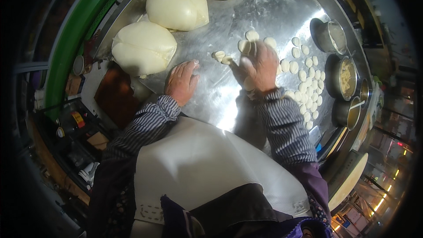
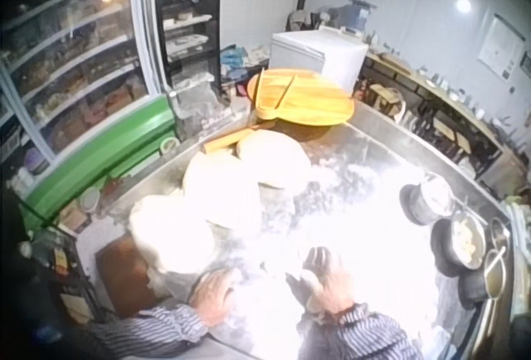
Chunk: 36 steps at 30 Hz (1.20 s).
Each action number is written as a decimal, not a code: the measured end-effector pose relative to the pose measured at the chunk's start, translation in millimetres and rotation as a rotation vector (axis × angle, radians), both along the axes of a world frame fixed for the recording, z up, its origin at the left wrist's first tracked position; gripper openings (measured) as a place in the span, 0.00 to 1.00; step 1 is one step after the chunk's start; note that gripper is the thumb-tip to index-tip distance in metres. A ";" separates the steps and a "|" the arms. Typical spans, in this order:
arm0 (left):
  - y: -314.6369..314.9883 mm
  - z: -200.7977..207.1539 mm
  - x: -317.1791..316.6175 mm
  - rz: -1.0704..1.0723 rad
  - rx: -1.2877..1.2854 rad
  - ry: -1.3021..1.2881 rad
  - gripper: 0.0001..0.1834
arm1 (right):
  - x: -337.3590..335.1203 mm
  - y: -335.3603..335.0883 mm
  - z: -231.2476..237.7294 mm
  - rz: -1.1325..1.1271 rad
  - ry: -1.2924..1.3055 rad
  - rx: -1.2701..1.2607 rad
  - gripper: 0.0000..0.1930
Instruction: The person portions dough into small pieces, flattens them into discs, and rolls them into thin wrappers using a rolling pin. The wrappers are arranged on a stainless steel countertop.
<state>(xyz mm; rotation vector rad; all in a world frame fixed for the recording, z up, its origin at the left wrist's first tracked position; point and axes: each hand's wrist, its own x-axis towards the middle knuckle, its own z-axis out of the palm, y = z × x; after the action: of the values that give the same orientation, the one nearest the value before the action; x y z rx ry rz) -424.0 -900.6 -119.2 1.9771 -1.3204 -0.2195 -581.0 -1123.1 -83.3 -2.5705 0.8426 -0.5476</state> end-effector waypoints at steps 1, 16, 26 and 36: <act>0.3 0.0 0.1 -0.001 0.015 0.002 0.25 | 9.4 -3.0 -4.6 0.075 -0.059 0.020 0.36; -0.2 1.3 -0.3 0.000 0.036 0.001 0.24 | 35.8 -10.8 -20.9 0.155 -0.097 0.313 0.23; -0.6 1.4 -0.5 0.001 0.023 0.005 0.23 | -4.7 50.4 -7.0 0.204 0.077 0.030 0.15; -1.2 1.0 -1.2 0.029 0.023 -0.007 0.25 | 67.2 59.7 -40.6 0.201 0.213 -0.113 0.40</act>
<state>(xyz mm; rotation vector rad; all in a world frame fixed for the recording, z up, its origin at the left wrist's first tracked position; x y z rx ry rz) -425.2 -901.9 -118.2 2.0168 -1.2982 -0.2147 -513.8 -1063.4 -123.9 -2.8124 0.6238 -0.2715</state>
